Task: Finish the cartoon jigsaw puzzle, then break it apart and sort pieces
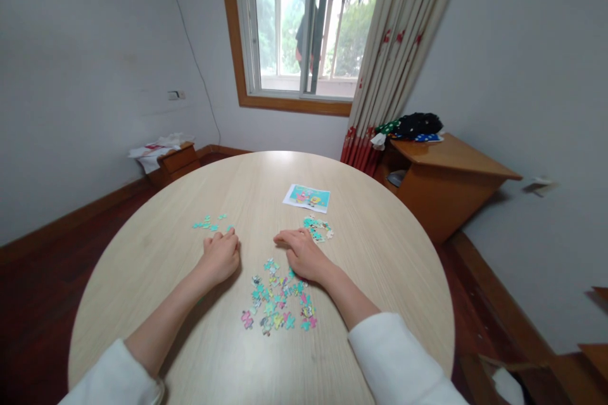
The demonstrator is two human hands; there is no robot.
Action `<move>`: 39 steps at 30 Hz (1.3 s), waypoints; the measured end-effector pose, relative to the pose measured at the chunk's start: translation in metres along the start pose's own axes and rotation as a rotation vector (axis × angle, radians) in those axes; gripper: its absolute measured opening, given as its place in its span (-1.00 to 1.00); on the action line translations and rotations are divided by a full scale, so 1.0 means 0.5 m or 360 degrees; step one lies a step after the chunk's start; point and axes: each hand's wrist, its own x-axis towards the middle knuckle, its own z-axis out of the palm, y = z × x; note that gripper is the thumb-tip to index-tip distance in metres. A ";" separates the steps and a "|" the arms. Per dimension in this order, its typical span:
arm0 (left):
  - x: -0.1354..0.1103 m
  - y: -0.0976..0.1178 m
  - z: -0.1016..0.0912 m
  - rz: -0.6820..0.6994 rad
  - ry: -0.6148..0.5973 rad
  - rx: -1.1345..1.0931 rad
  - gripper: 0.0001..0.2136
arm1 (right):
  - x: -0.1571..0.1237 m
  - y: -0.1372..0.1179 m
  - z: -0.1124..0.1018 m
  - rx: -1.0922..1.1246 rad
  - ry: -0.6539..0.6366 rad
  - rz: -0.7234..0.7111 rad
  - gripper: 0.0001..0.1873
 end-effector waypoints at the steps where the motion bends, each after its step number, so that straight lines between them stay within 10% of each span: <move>1: 0.001 -0.001 0.001 -0.0019 -0.0006 0.0020 -0.65 | 0.000 0.001 0.001 0.0003 0.0002 -0.0001 -0.44; 17: -0.001 0.001 -0.006 -0.0083 0.0071 0.0002 -0.66 | -0.002 0.008 -0.004 -0.0065 0.0116 0.0012 -0.52; 26: -0.002 -0.004 -0.007 -0.0111 0.0028 0.0010 -0.65 | -0.006 0.072 -0.034 -0.0305 0.0585 0.0533 -0.66; 39: 0.000 -0.008 -0.008 -0.0163 0.0031 0.0077 -0.64 | -0.008 0.099 -0.026 -0.0498 0.0522 0.0593 -0.70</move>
